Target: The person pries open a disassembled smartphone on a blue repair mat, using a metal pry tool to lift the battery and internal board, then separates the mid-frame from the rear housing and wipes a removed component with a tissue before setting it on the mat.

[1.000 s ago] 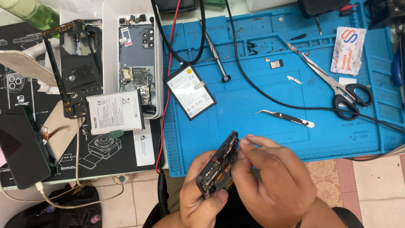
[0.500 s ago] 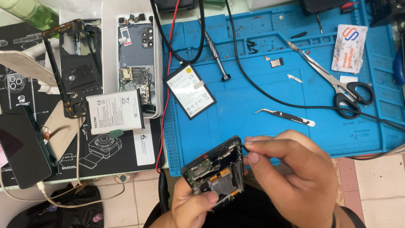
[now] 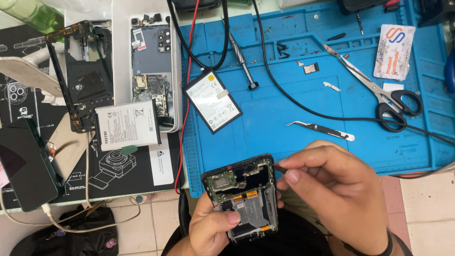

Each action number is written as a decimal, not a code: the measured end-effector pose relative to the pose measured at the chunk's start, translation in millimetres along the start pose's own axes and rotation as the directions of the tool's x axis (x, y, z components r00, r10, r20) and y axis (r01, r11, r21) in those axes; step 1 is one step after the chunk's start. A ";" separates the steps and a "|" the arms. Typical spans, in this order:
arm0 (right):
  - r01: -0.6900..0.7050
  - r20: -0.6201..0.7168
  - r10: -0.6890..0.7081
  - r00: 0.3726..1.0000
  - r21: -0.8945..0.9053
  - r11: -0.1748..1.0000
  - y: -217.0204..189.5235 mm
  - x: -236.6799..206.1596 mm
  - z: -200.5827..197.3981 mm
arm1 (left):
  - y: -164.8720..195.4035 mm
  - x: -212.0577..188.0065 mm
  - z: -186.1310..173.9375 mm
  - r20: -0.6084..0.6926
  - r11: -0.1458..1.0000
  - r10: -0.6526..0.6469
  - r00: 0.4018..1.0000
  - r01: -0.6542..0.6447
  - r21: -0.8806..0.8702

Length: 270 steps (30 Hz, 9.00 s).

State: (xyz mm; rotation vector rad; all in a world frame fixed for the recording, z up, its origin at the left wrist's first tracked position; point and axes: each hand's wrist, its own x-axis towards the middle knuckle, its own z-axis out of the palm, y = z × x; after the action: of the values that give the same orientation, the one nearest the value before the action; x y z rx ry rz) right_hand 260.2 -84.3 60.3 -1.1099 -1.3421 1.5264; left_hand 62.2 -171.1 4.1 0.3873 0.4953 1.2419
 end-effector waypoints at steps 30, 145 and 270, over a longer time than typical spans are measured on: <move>0.266 -0.068 -0.364 0.929 -0.563 0.783 -7.5 -7.4 29.3 | -21.8 -13.4 -17.6 0.027 0.929 0.241 0.970 -0.239 0.283; 0.605 0.440 -0.463 0.770 -0.734 0.309 -24.1 11.5 5.8 | -18.1 8.7 32.5 -0.221 0.838 0.317 0.922 -0.164 0.520; -0.097 0.219 -0.035 0.975 0.563 0.821 121.7 38.4 -103.9 | -9.0 68.2 -16.6 -0.318 0.813 0.323 0.891 -0.090 0.575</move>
State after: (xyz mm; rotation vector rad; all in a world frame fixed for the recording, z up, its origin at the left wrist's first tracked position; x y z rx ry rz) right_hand 346.1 -31.8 -69.8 -0.5904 -0.8925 1.9490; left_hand 76.7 -108.0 -24.5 0.6918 1.2114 1.3922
